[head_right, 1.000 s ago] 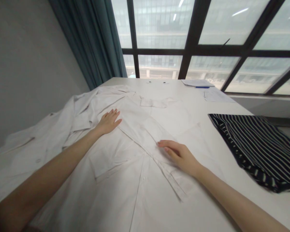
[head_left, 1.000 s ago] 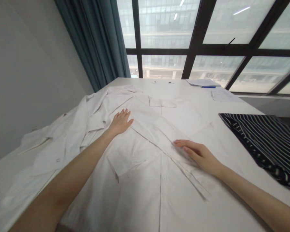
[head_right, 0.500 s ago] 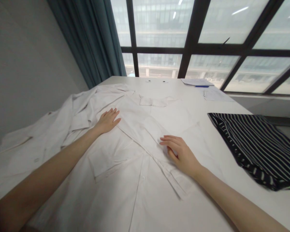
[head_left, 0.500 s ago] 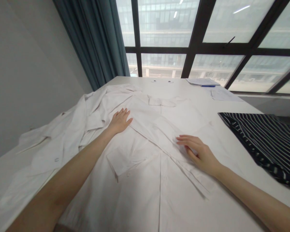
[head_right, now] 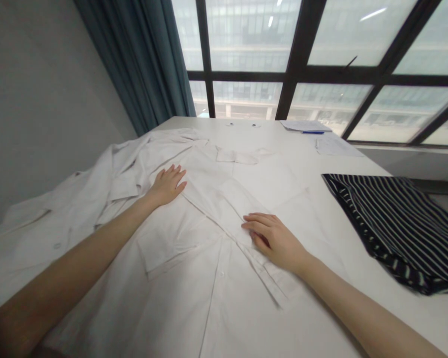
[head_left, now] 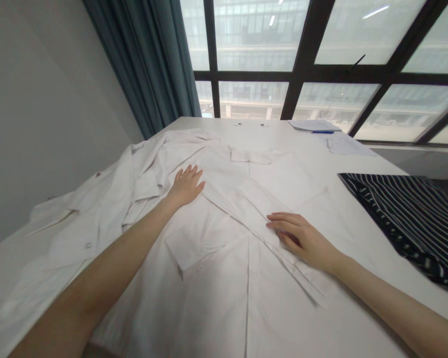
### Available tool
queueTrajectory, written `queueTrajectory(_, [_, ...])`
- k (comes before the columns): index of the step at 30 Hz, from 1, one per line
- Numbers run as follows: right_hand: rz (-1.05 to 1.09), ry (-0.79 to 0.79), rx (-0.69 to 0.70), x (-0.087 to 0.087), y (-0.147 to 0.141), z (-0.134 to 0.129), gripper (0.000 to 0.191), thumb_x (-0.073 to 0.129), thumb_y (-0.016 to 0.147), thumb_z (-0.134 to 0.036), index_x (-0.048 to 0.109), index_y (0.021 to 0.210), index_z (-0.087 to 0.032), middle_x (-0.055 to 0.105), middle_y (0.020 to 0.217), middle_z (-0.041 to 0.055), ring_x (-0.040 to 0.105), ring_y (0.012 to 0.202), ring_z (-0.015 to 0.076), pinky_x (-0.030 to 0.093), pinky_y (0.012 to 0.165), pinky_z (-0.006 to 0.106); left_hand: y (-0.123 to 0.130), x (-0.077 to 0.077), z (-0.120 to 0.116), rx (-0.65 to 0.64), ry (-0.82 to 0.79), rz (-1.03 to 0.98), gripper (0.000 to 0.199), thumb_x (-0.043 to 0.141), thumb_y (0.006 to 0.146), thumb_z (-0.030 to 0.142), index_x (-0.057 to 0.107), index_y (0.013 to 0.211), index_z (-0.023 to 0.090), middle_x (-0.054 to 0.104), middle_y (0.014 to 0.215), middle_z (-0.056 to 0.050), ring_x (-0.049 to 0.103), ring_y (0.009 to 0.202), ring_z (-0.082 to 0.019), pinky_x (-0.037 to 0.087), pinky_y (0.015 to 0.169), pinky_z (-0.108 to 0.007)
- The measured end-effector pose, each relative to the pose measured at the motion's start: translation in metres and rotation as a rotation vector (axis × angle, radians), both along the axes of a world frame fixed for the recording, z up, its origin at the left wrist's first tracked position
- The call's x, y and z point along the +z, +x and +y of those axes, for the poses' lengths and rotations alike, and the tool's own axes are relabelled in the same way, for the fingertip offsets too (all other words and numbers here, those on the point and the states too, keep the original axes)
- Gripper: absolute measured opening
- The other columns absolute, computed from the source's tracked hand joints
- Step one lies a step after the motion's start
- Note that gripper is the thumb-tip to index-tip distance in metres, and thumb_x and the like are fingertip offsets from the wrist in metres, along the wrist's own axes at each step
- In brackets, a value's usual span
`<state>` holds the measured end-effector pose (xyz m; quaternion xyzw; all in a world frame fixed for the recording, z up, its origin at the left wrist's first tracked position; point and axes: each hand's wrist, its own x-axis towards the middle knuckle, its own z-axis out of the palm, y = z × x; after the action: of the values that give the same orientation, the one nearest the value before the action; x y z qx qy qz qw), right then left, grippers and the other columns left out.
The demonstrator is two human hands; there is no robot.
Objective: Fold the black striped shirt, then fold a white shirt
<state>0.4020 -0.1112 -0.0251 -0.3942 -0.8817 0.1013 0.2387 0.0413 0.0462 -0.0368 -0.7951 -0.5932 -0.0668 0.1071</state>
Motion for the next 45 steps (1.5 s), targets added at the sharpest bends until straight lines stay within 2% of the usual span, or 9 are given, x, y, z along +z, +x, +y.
queueTrajectory(3, [-0.007, 0.002, 0.003, 0.000, -0.001, 0.000, 0.036, 0.045, 0.092, -0.017, 0.064, 0.121, -0.025, 0.065, 0.128, 0.0080, 0.057, 0.122, 0.0236, 0.048, 0.101, 0.046, 0.007, 0.010, -0.005, -0.135, 0.059, 0.053, 0.047, 0.038, 0.097, 0.028, 0.048, 0.141, 0.016, 0.037, 0.155, -0.013, 0.024, 0.147, -0.027, 0.015, 0.120, -0.048])
queueTrajectory(7, [-0.023, -0.002, -0.002, 0.000, -0.001, 0.000, 0.035, 0.045, 0.093, -0.016, 0.064, 0.121, -0.024, 0.064, 0.128, 0.0086, 0.057, 0.122, 0.0227, 0.048, 0.102, 0.044, 0.028, 0.028, -0.026, -0.335, -0.069, 0.013, 0.041, 0.042, 0.097, 0.029, 0.054, 0.135, 0.020, 0.041, 0.154, -0.009, 0.029, 0.146, -0.027, 0.023, 0.118, -0.048])
queueTrajectory(12, [-0.028, -0.002, 0.009, -0.001, -0.001, 0.001, 0.034, 0.044, 0.094, -0.017, 0.063, 0.122, -0.023, 0.064, 0.128, 0.0089, 0.056, 0.123, 0.0224, 0.047, 0.103, 0.044, 0.054, 0.045, -0.100, -0.677, -0.207, -0.151, 0.038, 0.040, 0.097, 0.026, 0.058, 0.131, 0.027, 0.057, 0.141, -0.004, 0.046, 0.136, -0.022, 0.036, 0.113, -0.044])
queueTrajectory(16, [-0.024, 0.000, 0.007, -0.002, -0.001, 0.001, 0.035, 0.045, 0.092, -0.015, 0.063, 0.122, -0.023, 0.064, 0.128, 0.0092, 0.057, 0.122, 0.0227, 0.047, 0.102, 0.044, 0.041, 0.041, -0.165, -0.667, -0.197, -0.330, 0.042, 0.045, 0.095, 0.024, 0.054, 0.135, 0.031, 0.061, 0.135, -0.002, 0.052, 0.131, -0.019, 0.045, 0.109, -0.040])
queueTrajectory(19, [-0.027, 0.003, 0.007, -0.002, -0.001, 0.001, 0.036, 0.046, 0.092, -0.014, 0.063, 0.122, -0.022, 0.064, 0.128, 0.0098, 0.056, 0.123, 0.0225, 0.047, 0.103, 0.044, 0.019, 0.026, -0.188, -0.587, -0.185, -0.412, 0.042, 0.048, 0.094, 0.023, 0.055, 0.134, 0.034, 0.062, 0.134, -0.002, 0.054, 0.128, -0.019, 0.050, 0.105, -0.038])
queueTrajectory(25, [-0.012, 0.017, 0.013, -0.003, 0.000, 0.002, 0.035, 0.046, 0.092, -0.014, 0.063, 0.121, -0.023, 0.065, 0.127, 0.0090, 0.057, 0.122, 0.0223, 0.048, 0.102, 0.044, 0.001, 0.006, -0.193, -0.504, -0.165, -0.522, 0.035, 0.046, 0.096, 0.021, 0.060, 0.127, 0.029, 0.064, 0.130, -0.005, 0.056, 0.126, -0.019, 0.051, 0.104, -0.039])
queueTrajectory(33, [-0.025, 0.015, 0.021, -0.003, 0.001, 0.002, 0.034, 0.047, 0.092, -0.015, 0.063, 0.121, -0.023, 0.065, 0.128, 0.0086, 0.057, 0.122, 0.0224, 0.048, 0.101, 0.044, 0.009, 0.017, -0.194, -0.683, 0.052, -0.345, 0.033, 0.048, 0.097, 0.012, 0.062, 0.126, 0.020, 0.070, 0.120, -0.006, 0.063, 0.118, -0.018, 0.052, 0.100, -0.035])
queueTrajectory(37, [-0.025, 0.020, 0.019, -0.002, 0.000, 0.001, 0.034, 0.047, 0.092, -0.014, 0.063, 0.120, -0.023, 0.065, 0.128, 0.0087, 0.057, 0.121, 0.0221, 0.048, 0.101, 0.043, 0.008, 0.020, -0.196, -0.710, 0.141, -0.287, 0.035, 0.043, 0.098, 0.011, 0.060, 0.128, 0.017, 0.073, 0.115, -0.006, 0.068, 0.109, -0.016, 0.056, 0.094, -0.030])
queueTrajectory(45, [-0.027, 0.017, 0.023, -0.004, 0.002, 0.002, 0.033, 0.047, 0.093, -0.015, 0.062, 0.121, -0.022, 0.064, 0.128, 0.0091, 0.056, 0.122, 0.0221, 0.048, 0.101, 0.043, 0.008, 0.030, -0.197, -0.816, 0.123, -0.107, 0.036, 0.032, 0.103, 0.012, 0.062, 0.123, 0.016, 0.069, 0.123, -0.006, 0.063, 0.118, -0.017, 0.055, 0.096, -0.031])
